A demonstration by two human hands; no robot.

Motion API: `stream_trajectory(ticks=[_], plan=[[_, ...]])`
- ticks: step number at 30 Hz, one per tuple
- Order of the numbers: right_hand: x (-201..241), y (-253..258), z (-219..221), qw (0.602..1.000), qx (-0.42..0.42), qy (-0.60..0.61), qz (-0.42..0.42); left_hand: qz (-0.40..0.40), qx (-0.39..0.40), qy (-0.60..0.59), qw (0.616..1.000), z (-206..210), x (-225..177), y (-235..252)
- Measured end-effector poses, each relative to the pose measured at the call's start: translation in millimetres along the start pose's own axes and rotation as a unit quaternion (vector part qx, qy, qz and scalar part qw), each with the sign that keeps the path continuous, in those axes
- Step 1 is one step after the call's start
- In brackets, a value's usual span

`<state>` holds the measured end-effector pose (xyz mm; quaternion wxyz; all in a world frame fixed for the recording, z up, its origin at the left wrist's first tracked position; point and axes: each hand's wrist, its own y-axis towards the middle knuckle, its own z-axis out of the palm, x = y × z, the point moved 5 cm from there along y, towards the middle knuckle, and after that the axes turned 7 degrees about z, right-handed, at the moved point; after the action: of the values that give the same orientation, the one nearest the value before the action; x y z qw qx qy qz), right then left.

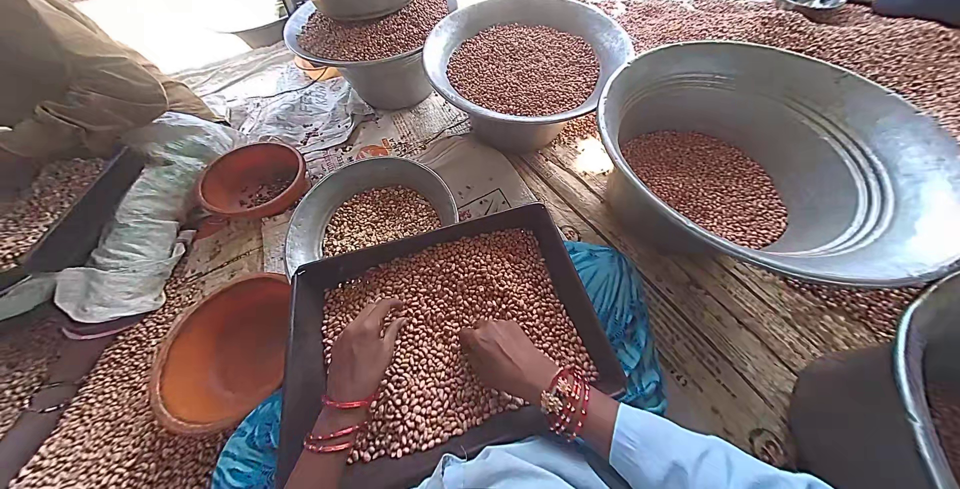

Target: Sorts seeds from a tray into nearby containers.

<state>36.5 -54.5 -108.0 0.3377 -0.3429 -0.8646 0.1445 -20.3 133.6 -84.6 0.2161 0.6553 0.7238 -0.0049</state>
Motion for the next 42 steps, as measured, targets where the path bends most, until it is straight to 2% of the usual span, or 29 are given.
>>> stream_trajectory(ticks=[2,4,6,8,9,10,13,16,17,18,19,20,21,22,24,26,29,32,34,35,37,38,40,42], plan=[[3.8,-3.9,-5.3,1.000,0.014,-0.008,-0.004,-0.001,0.000,-0.007,1.000,1.1,-0.3,0.8],[11.5,-10.1,-13.6,1.000,0.005,-0.020,-0.015,-0.023,0.008,-0.067,0.997,-1.0,0.6,-0.6],[24.3,-20.1,-24.6,0.999,-0.018,-0.022,-0.031,-0.082,0.106,-0.209,0.969,2.4,0.0,-6.7],[41.0,-31.0,-33.1,0.997,-0.043,-0.011,-0.063,-0.105,0.228,-0.339,0.907,15.5,-10.2,-19.3],[49.8,-35.6,-34.7,0.995,-0.048,-0.005,-0.085,-0.106,0.276,-0.364,0.883,19.5,-21.1,-26.7],[57.4,-38.8,-34.1,0.992,-0.056,0.002,-0.109,-0.105,0.315,-0.369,0.868,19.9,-34.5,-32.8],[70.1,-44.0,-28.6,0.986,-0.078,-0.009,-0.145,-0.055,0.381,-0.342,0.857,15.7,-66.0,-39.9],[62.4,-42.0,-24.6,0.985,-0.096,-0.011,-0.145,-0.038,0.449,-0.242,0.859,19.2,-52.6,-23.2],[57.6,-41.3,-24.3,0.987,-0.088,-0.014,-0.133,-0.044,0.447,-0.208,0.869,11.8,-44.9,-11.0],[52.9,-41.0,-24.6,0.989,-0.080,-0.016,-0.121,-0.041,0.395,-0.181,0.900,-2.5,-36.1,2.7],[48.0,-40.9,-24.8,0.990,-0.079,-0.012,-0.112,-0.029,0.286,-0.155,0.945,-22.3,-27.1,16.4],[43.3,-41.1,-25.1,0.991,-0.084,-0.011,-0.105,-0.005,0.143,-0.116,0.983,-42.9,-18.1,28.8],[38.5,-41.1,-25.2,0.992,-0.085,-0.014,-0.094,0.019,0.021,-0.063,0.998,-60.6,-8.7,39.4],[33.3,-40.8,-25.3,0.992,-0.090,-0.013,-0.084,0.029,-0.054,-0.022,0.998,-74.0,-1.1,48.0],[22.9,-40.7,-26.0,0.994,-0.095,-0.010,-0.063,0.032,-0.117,0.045,0.992,-82.9,9.3,54.7],[13.1,-40.7,-28.6,0.996,-0.084,-0.012,-0.032,0.018,-0.096,0.086,0.991,-68.5,14.9,51.0],[2.2,-41.8,-33.1,0.998,-0.057,-0.017,0.004,-0.048,0.007,0.125,0.991,-36.7,20.0,40.3],[-6.6,-42.1,-34.8,0.999,-0.041,-0.013,0.016,-0.091,0.120,0.121,0.981,-14.4,25.3,36.6],[-13.2,-42.1,-36.0,0.999,-0.034,-0.008,0.029,-0.104,0.169,0.091,0.976,-17.4,28.4,41.4],[-17.6,-42.4,-37.6,0.999,-0.031,-0.006,0.041,-0.100,0.138,0.067,0.983,-25.9,31.2,44.5],[-28.5,-44.7,-45.2,0.996,-0.027,-0.006,0.086,-0.061,-0.037,0.044,0.996,-51.5,36.6,51.8],[-34.3,-47.3,-51.1,0.993,-0.027,-0.006,0.118,-0.057,-0.095,0.050,0.993,-63.0,38.0,56.2],[-45.5,-54.1,-63.9,0.981,-0.024,-0.008,0.193,-0.054,-0.109,0.044,0.992,-70.0,36.5,63.4],[-56.3,-58.1,-72.0,0.967,-0.026,-0.007,0.252,-0.055,-0.008,0.033,0.998,-56.0,29.8,65.8]])
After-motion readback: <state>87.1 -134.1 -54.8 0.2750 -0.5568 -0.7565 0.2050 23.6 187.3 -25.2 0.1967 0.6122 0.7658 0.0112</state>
